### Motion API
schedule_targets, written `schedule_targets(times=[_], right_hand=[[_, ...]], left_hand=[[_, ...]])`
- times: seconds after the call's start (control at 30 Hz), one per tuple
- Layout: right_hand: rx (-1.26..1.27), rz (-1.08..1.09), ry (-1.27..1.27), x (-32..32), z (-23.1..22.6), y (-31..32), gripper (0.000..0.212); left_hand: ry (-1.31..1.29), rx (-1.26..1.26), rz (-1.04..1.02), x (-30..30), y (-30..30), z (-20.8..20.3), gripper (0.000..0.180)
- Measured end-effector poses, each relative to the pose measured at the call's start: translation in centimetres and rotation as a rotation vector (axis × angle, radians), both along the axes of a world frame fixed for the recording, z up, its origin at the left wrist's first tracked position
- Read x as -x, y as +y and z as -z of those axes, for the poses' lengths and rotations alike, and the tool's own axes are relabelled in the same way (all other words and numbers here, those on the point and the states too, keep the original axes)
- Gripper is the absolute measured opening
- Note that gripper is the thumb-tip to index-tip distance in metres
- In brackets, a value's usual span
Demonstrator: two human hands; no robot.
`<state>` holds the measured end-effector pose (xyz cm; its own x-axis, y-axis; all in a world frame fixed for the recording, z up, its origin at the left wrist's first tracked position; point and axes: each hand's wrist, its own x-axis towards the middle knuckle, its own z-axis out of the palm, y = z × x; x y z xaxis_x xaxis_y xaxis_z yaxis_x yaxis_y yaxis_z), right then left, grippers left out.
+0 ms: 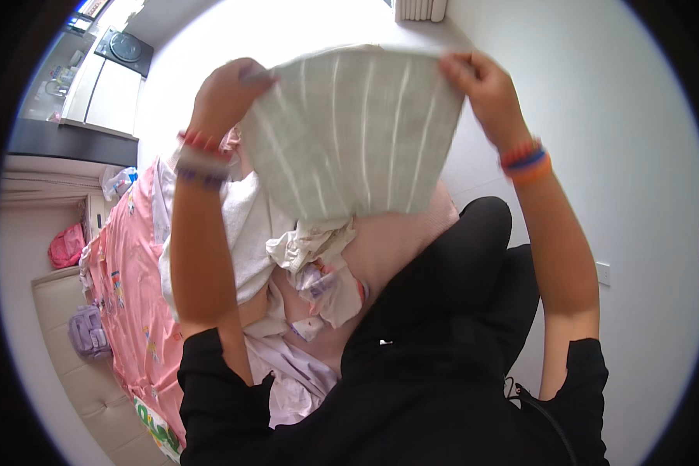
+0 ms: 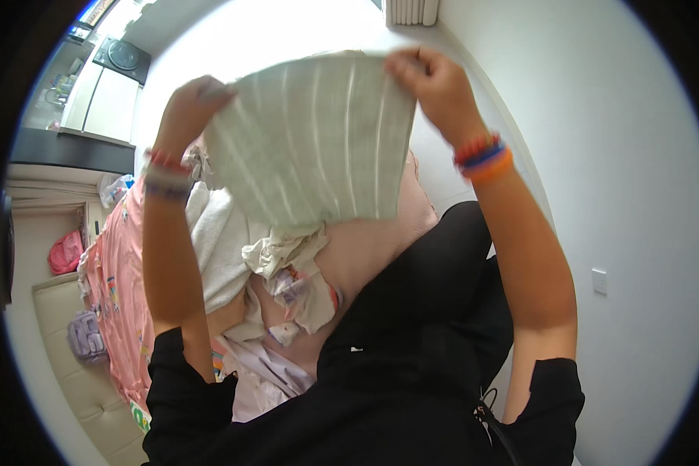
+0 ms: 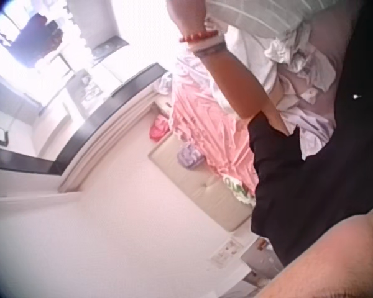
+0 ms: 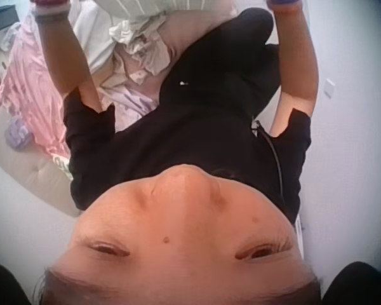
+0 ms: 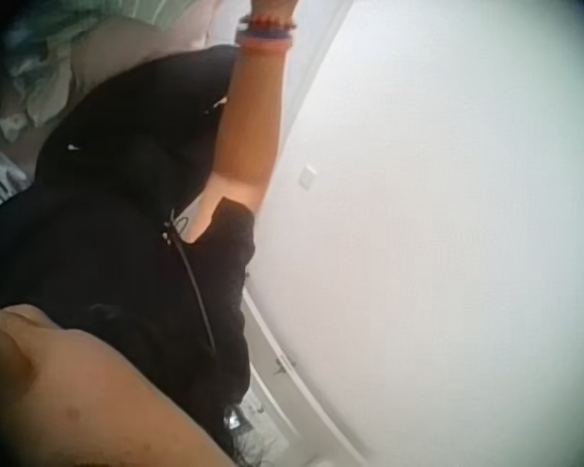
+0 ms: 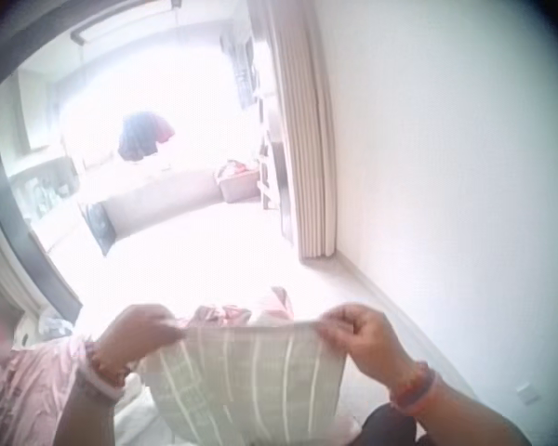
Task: The person sits on a bed and folds various pieces of clothing, including towels, shirts, and socks, by hand. Each item is unfolded, smoothed, and folded into a compact shape before being placed on a growing pile.
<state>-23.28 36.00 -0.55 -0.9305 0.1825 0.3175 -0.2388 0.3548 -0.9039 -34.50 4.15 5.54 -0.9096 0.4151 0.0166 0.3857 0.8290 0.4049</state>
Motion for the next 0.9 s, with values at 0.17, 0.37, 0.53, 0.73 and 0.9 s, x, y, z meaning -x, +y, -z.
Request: schedule_targets(times=[0.17, 0.37, 0.53, 0.73, 0.9], right_hand=[[0.114, 0.265, -0.091, 4.3, 12.3, 2.3, 0.039], [0.008, 0.091, -0.648, -8.7, 21.8, -5.3, 0.056], [0.456, 0.007, -0.813, -9.4, 21.6, -6.1, 0.05], [0.189, -0.071, -0.546, -5.7, 15.9, -3.1, 0.029], [0.308, -0.091, -0.043, 4.6, 2.9, 1.6, 0.029]], left_hand=[[0.721, -0.21, -0.303, 2.5, 0.7, 12.1, 0.069], [-0.249, -0.463, -0.493, -12.4, -5.3, 23.1, 0.052], [-0.23, -0.39, -0.342, -13.4, -5.9, 23.3, 0.026], [-0.208, -0.777, -0.35, -8.2, -6.1, 16.7, 0.017], [0.547, -0.418, -0.244, 4.6, -3.8, 5.9, 0.047]])
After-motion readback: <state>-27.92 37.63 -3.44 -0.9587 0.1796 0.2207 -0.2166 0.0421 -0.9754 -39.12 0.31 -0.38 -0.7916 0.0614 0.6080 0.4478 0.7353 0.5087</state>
